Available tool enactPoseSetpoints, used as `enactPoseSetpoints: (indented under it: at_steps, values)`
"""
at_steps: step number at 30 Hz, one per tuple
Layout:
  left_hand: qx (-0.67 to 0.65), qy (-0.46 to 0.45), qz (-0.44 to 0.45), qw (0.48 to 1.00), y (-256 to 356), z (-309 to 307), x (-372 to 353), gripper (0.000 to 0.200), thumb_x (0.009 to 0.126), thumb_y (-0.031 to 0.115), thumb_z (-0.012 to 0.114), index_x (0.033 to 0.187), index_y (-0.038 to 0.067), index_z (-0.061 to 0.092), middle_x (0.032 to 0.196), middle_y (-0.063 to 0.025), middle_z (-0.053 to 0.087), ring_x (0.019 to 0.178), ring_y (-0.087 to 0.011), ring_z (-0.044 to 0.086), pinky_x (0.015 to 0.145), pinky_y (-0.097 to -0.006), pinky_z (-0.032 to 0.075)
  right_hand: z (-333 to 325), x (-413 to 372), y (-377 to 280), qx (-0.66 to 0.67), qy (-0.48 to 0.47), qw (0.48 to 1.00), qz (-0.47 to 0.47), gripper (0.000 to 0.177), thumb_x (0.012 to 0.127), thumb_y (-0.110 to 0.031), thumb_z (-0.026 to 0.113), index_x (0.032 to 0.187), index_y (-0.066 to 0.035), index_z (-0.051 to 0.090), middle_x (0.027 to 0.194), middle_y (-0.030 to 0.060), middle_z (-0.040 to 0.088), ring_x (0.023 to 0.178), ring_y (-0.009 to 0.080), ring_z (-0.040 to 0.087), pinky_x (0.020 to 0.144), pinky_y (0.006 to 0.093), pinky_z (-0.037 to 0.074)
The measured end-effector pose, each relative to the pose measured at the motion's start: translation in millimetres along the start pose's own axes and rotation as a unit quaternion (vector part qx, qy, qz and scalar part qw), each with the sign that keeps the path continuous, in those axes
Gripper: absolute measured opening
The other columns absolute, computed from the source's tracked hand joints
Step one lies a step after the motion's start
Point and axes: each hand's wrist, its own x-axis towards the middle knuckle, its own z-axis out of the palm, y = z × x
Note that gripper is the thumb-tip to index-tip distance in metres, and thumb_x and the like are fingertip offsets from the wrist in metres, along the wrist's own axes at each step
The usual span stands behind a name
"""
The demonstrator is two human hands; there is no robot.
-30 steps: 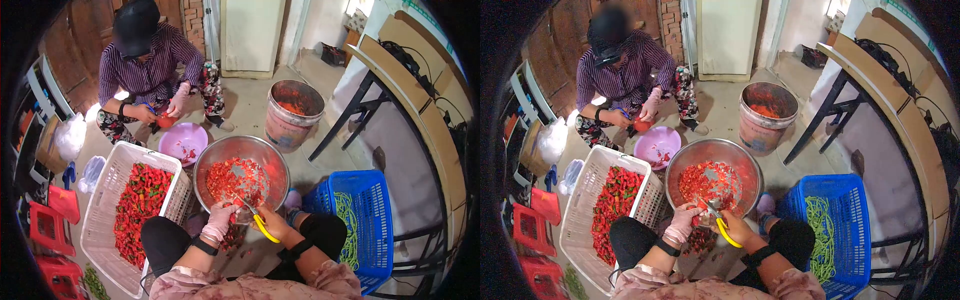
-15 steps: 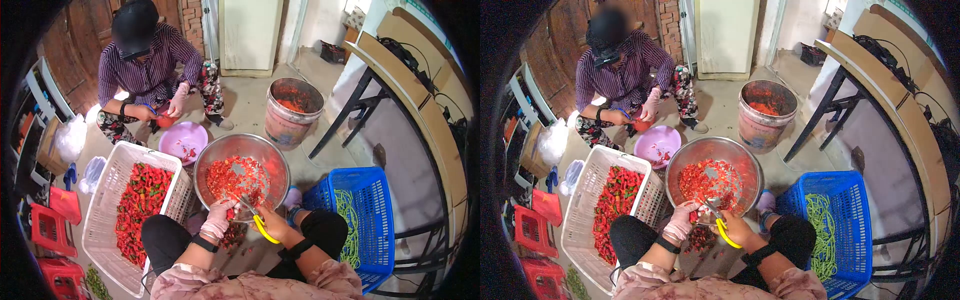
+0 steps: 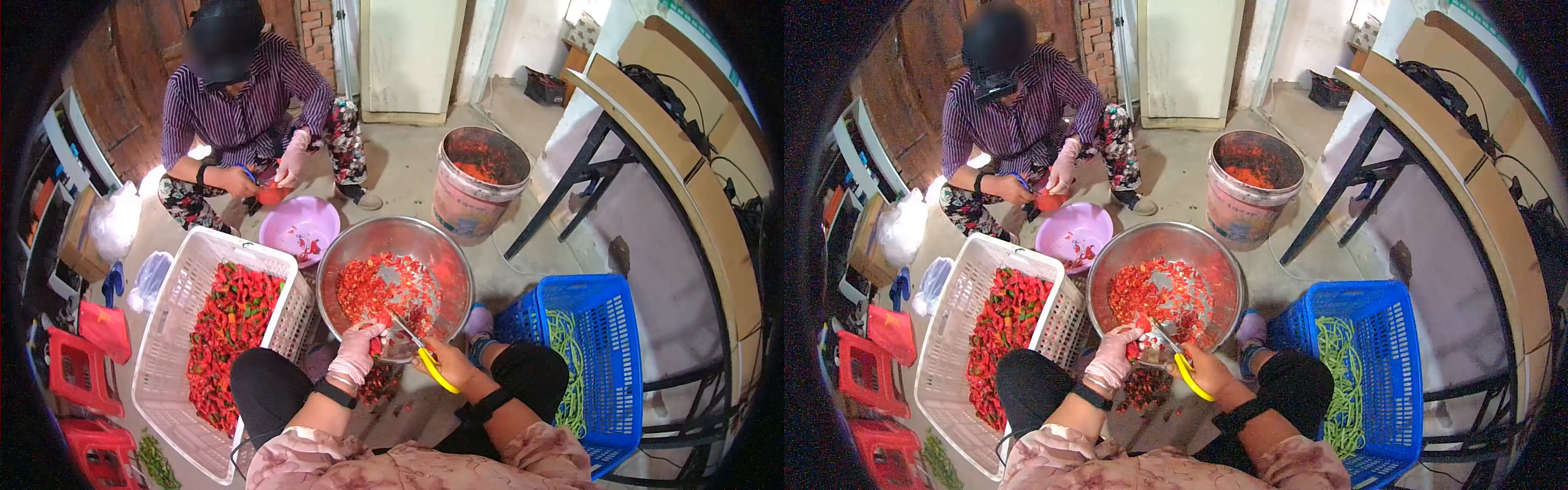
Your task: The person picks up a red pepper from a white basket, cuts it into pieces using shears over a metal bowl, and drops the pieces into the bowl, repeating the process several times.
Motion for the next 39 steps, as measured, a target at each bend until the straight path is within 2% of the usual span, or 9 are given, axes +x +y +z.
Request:
enactPoseSetpoints:
  at_steps: [5,11,14,16,22,29,32,34,39]
  values:
    - [0.047,-0.016,-0.023,0.999,3.3,0.9,-3.5,0.016,0.075,-0.002,0.059,0.09,-0.002,0.054,0.071,-0.01,0.06,0.056,-0.0183,0.057,0.049,-0.0269,0.047,-0.3,0.4,3.3,-0.049,0.007,0.998,-0.048,0.052,0.074,-0.038,0.065,0.108,-0.003,0.049,0.08,0.0188,0.059,0.076,0.0308,0.06,0.069,0.0373,0.046]
    - [0.05,-0.039,-0.048,0.997,7.3,8.7,-10.2,0.008,0.076,0.0,0.058,0.084,0.0,0.058,0.069,-0.0074,0.06,0.053,-0.015,0.054,0.048,-0.025,0.044,-4.4,-2.5,-1.6,-0.062,-0.003,0.998,0.013,0.059,0.071,-0.047,0.064,0.105,-0.001,0.051,0.086,0.0201,0.059,0.081,0.0344,0.059,0.068,0.0399,0.045]
    - [0.126,-0.011,0.043,0.991,-4.4,4.2,-6.0,0.012,0.075,0.004,0.061,0.085,-0.001,0.059,0.068,-0.0065,0.061,0.056,-0.0122,0.055,0.05,-0.0231,0.044,-3.2,-1.7,-1.6,-0.002,-0.011,0.998,0.054,0.056,0.07,-0.046,0.065,0.103,-0.002,0.052,0.084,0.0188,0.06,0.077,0.031,0.06,0.065,0.0367,0.045]
    - [0.28,0.009,0.166,0.946,-8.4,4.9,-6.2,0.008,0.077,0.007,0.06,0.081,0.0,0.061,0.067,-0.0028,0.059,0.057,-0.008,0.052,0.052,-0.0219,0.041,-5.0,-2.6,-8.7,-0.013,-0.001,0.999,0.046,0.046,0.075,-0.036,0.065,0.104,-0.003,0.052,0.083,0.0167,0.06,0.077,0.0253,0.06,0.069,0.0339,0.046]
    - [0.338,-0.017,0.234,0.912,-7.8,6.7,-8.1,0.008,0.078,0.009,0.059,0.077,0.001,0.06,0.063,0.001,0.055,0.057,-0.0059,0.048,0.053,-0.0213,0.04,-3.7,-1.2,-13.0,0.059,-0.029,0.997,0.044,0.043,0.077,-0.035,0.064,0.102,-0.002,0.053,0.078,0.011,0.058,0.072,0.0162,0.055,0.068,0.03,0.044]
    - [0.311,-0.029,0.22,0.924,-10.7,1.3,0.8,0.008,0.079,0.009,0.058,0.076,0.002,0.06,0.063,0.0006,0.055,0.054,-0.0061,0.047,0.051,-0.0208,0.039,2.7,1.4,0.6,0.087,-0.039,0.995,0.043,0.033,0.079,-0.024,0.064,0.099,0.0,0.053,0.074,0.0051,0.056,0.069,0.0093,0.05,0.065,0.0257,0.043]
    - [0.201,-0.019,0.163,0.966,-8.0,3.2,-1.2,0.007,0.08,0.009,0.058,0.077,0.003,0.06,0.064,-0.0007,0.056,0.052,-0.0066,0.049,0.048,-0.0211,0.039,5.4,3.5,9.5,0.111,-0.013,0.993,0.035,0.033,0.08,-0.029,0.062,0.096,-0.002,0.052,0.071,0.0038,0.053,0.066,0.0101,0.046,0.06,0.0259,0.04]
    - [0.126,-0.033,0.132,0.983,-6.0,4.5,-2.5,0.007,0.081,0.009,0.057,0.079,0.003,0.06,0.065,-0.0019,0.058,0.052,-0.0072,0.05,0.046,-0.021,0.039,9.3,6.5,16.7,0.195,-0.046,0.98,-0.017,0.034,0.083,-0.027,0.059,0.102,-0.002,0.048,0.08,0.0027,0.052,0.074,0.01,0.048,0.066,0.0244,0.041]
    - [0.191,-0.035,0.201,0.96,-7.2,6.2,-5.5,0.007,0.081,0.009,0.058,0.082,0.003,0.06,0.064,-0.0004,0.056,0.051,-0.0061,0.048,0.046,-0.0199,0.038,11.9,2.4,17.5,0.295,-0.133,0.946,0.023,0.028,0.085,-0.01,0.055,0.109,-0.002,0.043,0.093,0.0022,0.048,0.085,0.0085,0.046,0.074,0.0202,0.04]
